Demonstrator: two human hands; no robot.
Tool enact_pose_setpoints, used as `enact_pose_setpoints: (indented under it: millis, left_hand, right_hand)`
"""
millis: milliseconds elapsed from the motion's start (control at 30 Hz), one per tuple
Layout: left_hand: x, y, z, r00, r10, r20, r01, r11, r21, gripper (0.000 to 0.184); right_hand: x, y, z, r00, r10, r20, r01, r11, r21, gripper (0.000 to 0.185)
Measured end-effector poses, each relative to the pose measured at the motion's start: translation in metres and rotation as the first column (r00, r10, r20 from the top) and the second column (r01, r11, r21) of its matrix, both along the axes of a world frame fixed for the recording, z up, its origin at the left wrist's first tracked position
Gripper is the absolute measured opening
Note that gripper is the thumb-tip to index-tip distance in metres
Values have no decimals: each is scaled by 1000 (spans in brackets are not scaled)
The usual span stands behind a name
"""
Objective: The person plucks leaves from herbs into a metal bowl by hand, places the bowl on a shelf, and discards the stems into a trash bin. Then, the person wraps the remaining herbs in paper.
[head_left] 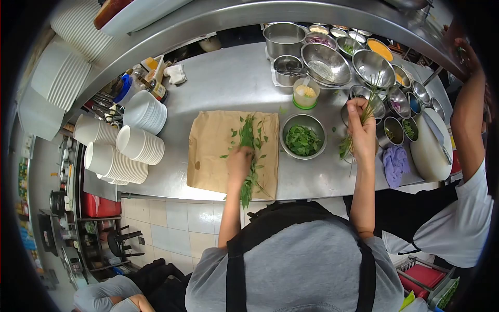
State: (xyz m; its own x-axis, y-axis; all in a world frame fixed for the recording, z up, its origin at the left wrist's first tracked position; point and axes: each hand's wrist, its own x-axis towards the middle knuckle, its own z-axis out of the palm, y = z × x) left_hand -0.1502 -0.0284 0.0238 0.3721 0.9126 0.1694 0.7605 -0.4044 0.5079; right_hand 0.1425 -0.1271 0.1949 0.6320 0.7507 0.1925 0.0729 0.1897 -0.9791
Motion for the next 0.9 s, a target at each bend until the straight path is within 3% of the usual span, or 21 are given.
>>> enact_pose_setpoints:
  millis: [100,133,233,333,433,500,533,633,667,767,900]
  left_hand:
    - [-21,-10,-10,948,136,-287,-213,942,-259,19]
    - [-23,-13,-9,915,145,-377,-278,903,-326,21]
    - [-23,-23,-26,940,245,-239,-283,949,-142,22]
    - [-23,-29,-18,947,320,-11,-307,898,-314,19]
    - [-21,-28,0,862,271,428,-59,892,-447,14]
    - [-2,-26,25,770,226,597,99,881,-462,12]
    - [11,-26,44,710,205,674,183,870,-457,12]
    - [54,-20,90,776,43,630,212,922,-324,10]
    - [69,-17,100,793,-22,609,233,934,-269,11]
    - [109,-15,128,777,-202,596,333,936,-118,10]
    - [141,-7,127,797,-354,490,394,919,24,10]
  right_hand:
    - [0,1,-5,990,83,113,-87,996,32,15]
    - [-3,2,-5,993,101,69,-103,994,21,17]
    - [-14,7,0,983,147,113,-148,989,0,16]
    - [-16,9,1,970,209,129,-211,978,2,15]
    - [-17,11,-6,937,288,198,-281,958,-62,13]
    - [-19,11,-12,909,340,243,-325,940,-99,13]
    - [-25,13,-11,896,362,257,-347,932,-106,13]
    - [-31,15,-14,848,447,284,-409,894,-185,15]
    - [-32,17,-14,840,430,331,-407,902,-140,16]
    - [-23,17,-1,873,391,292,-315,908,-274,17]
    - [-7,21,-14,926,263,271,-234,963,-134,16]
